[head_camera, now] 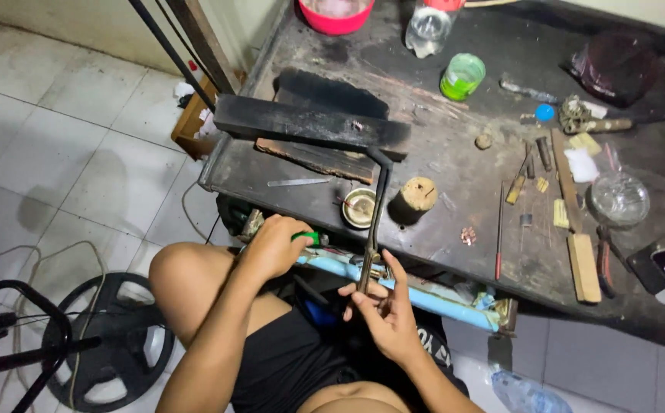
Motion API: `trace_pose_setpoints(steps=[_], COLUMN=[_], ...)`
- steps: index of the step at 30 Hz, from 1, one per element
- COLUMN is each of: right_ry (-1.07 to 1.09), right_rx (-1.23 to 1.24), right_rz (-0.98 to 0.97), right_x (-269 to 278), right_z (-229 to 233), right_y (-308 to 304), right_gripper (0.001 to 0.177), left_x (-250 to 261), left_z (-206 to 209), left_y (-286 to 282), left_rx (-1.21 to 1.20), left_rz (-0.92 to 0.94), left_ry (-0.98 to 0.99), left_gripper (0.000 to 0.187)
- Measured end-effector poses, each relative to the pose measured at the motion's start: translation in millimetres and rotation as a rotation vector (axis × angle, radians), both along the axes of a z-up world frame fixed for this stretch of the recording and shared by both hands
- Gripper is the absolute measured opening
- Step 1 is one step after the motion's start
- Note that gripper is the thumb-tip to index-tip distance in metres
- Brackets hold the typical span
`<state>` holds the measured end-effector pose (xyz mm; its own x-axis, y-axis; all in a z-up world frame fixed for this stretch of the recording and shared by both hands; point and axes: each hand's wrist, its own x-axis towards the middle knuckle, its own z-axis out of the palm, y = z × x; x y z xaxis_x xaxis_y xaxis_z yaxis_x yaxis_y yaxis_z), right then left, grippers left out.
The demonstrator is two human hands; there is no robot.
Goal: Inspecting small jewelry parts, assembling them, and then soldering them using a blowtorch at a workbench.
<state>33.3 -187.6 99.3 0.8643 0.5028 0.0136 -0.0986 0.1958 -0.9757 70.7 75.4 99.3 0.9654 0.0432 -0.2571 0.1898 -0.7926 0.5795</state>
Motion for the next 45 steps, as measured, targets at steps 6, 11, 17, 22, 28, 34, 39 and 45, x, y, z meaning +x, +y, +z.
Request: trace_pose_setpoints(steps=[6, 11, 17, 22, 28, 34, 39, 45], right_ry=[-0.151, -0.136, -0.144, -0.109, -0.105, -0.080, -0.061, -0.202], right_rx=[0.091, 0.096, 0.040, 0.103, 0.093, 0.031, -0.125, -0.236], right_rz=[0.097, 0.106, 0.087, 0.105, 0.146, 0.077, 0.090, 0.096], right_x=[4.2, -2.6, -6.9, -7.5, -3.5, -2.1, 8.1, 9.3], right_z=[-7.4, -20.2, -17.4, -13.6, -4.1, 9.0, 10.5, 17.5], right_y=[-1.7, 3.2, 8.2, 12.3, 21.7, 30.6, 32.4, 51.5], right_gripper=[0.071, 0.075, 0.079, 0.079, 0.083, 0.083, 0.084, 0.079], left_x=[-17.4, 28.2, 76.4, 74.0, 73.1, 24.7, -35.0, -69.5], left_z=[39.8, 76.4, 67.0, 91.6, 93.6, 106.4, 60.4, 54.7], left_y=[-14.6, -47.0, -81.3, -88.6, -83.0, -69.5, -47.0, -54.2], left_rx=[-0.921, -1.447, -1.599, -1.537, -1.460, -1.222, -0.085, -0.055], left_rz=[0.143, 0.441, 0.652, 0.715, 0.614, 0.498, 0.356, 0.357], left_ry=[-0.190, 0.099, 0.324, 0.278, 0.225, 0.037, -0.271, -0.783], left_gripper=[0.020, 0.045, 0.043, 0.032, 0.043, 0.046, 0.039, 0.031])
